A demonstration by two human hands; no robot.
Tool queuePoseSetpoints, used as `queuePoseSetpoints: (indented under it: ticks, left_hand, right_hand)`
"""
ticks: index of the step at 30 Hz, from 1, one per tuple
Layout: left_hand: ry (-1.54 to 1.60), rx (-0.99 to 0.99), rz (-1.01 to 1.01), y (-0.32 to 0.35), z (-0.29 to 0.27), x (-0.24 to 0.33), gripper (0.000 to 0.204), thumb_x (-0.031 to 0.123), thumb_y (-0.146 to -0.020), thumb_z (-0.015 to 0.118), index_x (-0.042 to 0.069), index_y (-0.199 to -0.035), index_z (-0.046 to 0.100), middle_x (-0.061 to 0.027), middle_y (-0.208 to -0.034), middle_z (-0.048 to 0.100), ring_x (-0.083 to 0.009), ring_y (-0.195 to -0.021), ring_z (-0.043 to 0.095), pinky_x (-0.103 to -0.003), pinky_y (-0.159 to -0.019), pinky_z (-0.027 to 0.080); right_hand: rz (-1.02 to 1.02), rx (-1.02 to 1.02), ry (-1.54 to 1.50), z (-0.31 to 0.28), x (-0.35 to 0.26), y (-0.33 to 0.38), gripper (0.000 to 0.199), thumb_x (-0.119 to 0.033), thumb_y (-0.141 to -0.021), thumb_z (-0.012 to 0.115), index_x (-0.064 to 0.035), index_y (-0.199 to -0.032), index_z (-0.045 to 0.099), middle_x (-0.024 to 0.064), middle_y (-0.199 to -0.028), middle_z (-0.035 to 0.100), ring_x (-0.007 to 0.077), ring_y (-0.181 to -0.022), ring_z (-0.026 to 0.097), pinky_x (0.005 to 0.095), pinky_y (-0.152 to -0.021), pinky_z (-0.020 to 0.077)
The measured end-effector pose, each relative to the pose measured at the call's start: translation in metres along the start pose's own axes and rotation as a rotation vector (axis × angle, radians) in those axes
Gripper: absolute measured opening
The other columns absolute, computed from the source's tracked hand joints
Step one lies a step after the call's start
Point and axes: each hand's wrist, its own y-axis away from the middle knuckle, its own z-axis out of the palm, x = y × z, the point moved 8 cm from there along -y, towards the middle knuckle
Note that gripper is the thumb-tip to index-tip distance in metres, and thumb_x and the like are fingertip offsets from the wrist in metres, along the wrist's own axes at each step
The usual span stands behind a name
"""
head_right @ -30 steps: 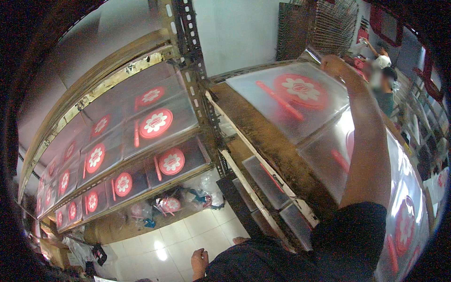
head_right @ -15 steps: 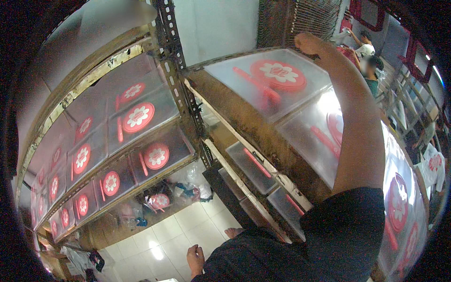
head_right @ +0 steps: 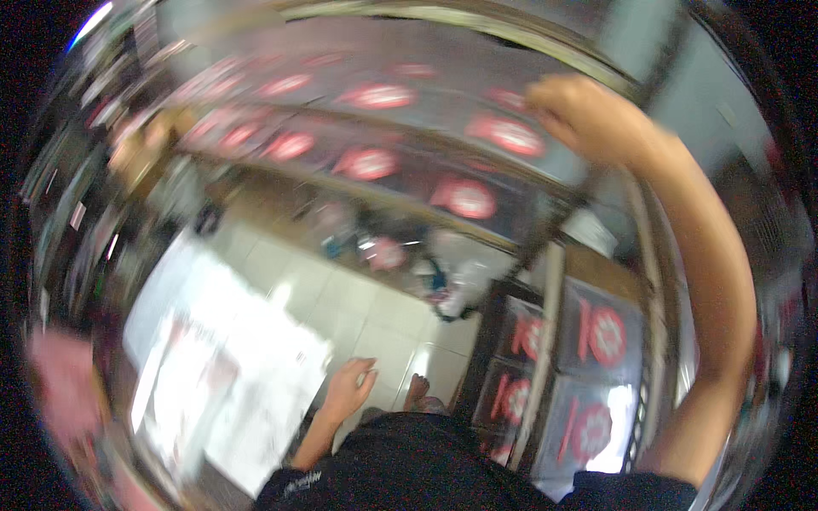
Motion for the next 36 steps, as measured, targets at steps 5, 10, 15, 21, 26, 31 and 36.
queuePoseSetpoints:
  ticks: [5,10,15,21,26,31,36]
  left_hand:
    - [0.006,0.176,-0.093,0.108,-0.073,-0.01,0.027,0.02,-0.093,0.061,0.0,-0.111,0.067,-0.0162,-0.104,0.067,-0.0319,-0.097,0.065,-0.039,-0.085,0.052]
    - [-0.032,0.389,-0.301,0.237,-0.141,-0.042,0.027,0.019,-0.093,0.061,0.001,-0.112,0.066,-0.0165,-0.105,0.065,-0.0326,-0.095,0.064,-0.04,-0.085,0.052]
    - [-0.221,0.808,-0.494,0.366,-0.194,-0.062,0.028,0.016,-0.089,0.064,0.001,-0.112,0.065,-0.0152,-0.114,0.062,-0.0337,-0.108,0.059,-0.042,-0.092,0.048]
    - [-0.614,0.837,-0.642,0.438,-0.206,-0.087,0.043,0.02,-0.084,0.068,0.003,-0.123,0.06,-0.0206,-0.135,0.05,-0.0392,-0.132,0.042,-0.051,-0.108,0.035]
    - [-0.688,0.778,-0.653,0.44,-0.203,-0.088,0.048,0.022,-0.084,0.068,0.002,-0.127,0.058,-0.0236,-0.141,0.046,-0.0407,-0.136,0.037,-0.051,-0.112,0.031]
    - [-0.632,0.803,-0.601,0.444,-0.203,-0.087,0.048,0.022,-0.085,0.068,0.002,-0.127,0.058,-0.0229,-0.141,0.046,-0.0404,-0.136,0.037,-0.051,-0.112,0.031]
    - [-0.586,0.793,-0.576,0.446,-0.204,-0.086,0.046,0.021,-0.087,0.066,0.001,-0.128,0.058,-0.0217,-0.142,0.046,-0.0402,-0.137,0.036,-0.05,-0.113,0.03]
  right_hand:
    - [-0.433,0.15,-0.36,-0.003,-0.241,-0.06,0.027,0.0,-0.081,0.065,0.0003,-0.108,0.061,0.0194,-0.108,0.064,0.0398,-0.101,0.062,0.0425,-0.088,0.0505]
    - [-0.311,0.146,-1.074,0.068,-0.329,-0.05,0.024,-0.002,-0.09,0.061,0.0024,-0.113,0.062,0.0148,-0.112,0.067,0.0245,-0.108,0.065,0.0345,-0.091,0.0501]
    - [0.248,0.439,-2.068,0.375,-0.306,-0.005,0.012,-0.018,-0.095,0.061,-0.0102,-0.09,0.053,0.0006,-0.081,0.053,0.0105,-0.07,0.052,0.0271,-0.069,0.0499]
    - [1.085,-0.451,-2.03,0.653,-0.433,0.216,0.02,-0.027,-0.095,0.05,-0.0109,-0.087,0.057,0.0046,-0.075,0.057,0.0216,-0.071,0.057,0.0382,-0.061,0.0471]
    - [1.236,-0.703,-1.718,0.574,-0.529,0.262,0.016,-0.015,-0.097,0.051,-0.0039,-0.105,0.058,0.011,-0.093,0.061,0.026,-0.075,0.061,0.0405,-0.064,0.0512]
    - [0.89,-0.829,-1.638,0.571,-0.55,0.245,0.023,-0.01,-0.097,0.05,-0.0039,-0.119,0.054,0.0134,-0.103,0.061,0.0286,-0.082,0.067,0.042,-0.065,0.0552]
    - [0.81,-0.842,-1.574,0.559,-0.561,0.217,0.026,-0.006,-0.098,0.049,0.002,-0.123,0.048,0.0181,-0.114,0.061,0.037,-0.096,0.066,0.0487,-0.085,0.055]
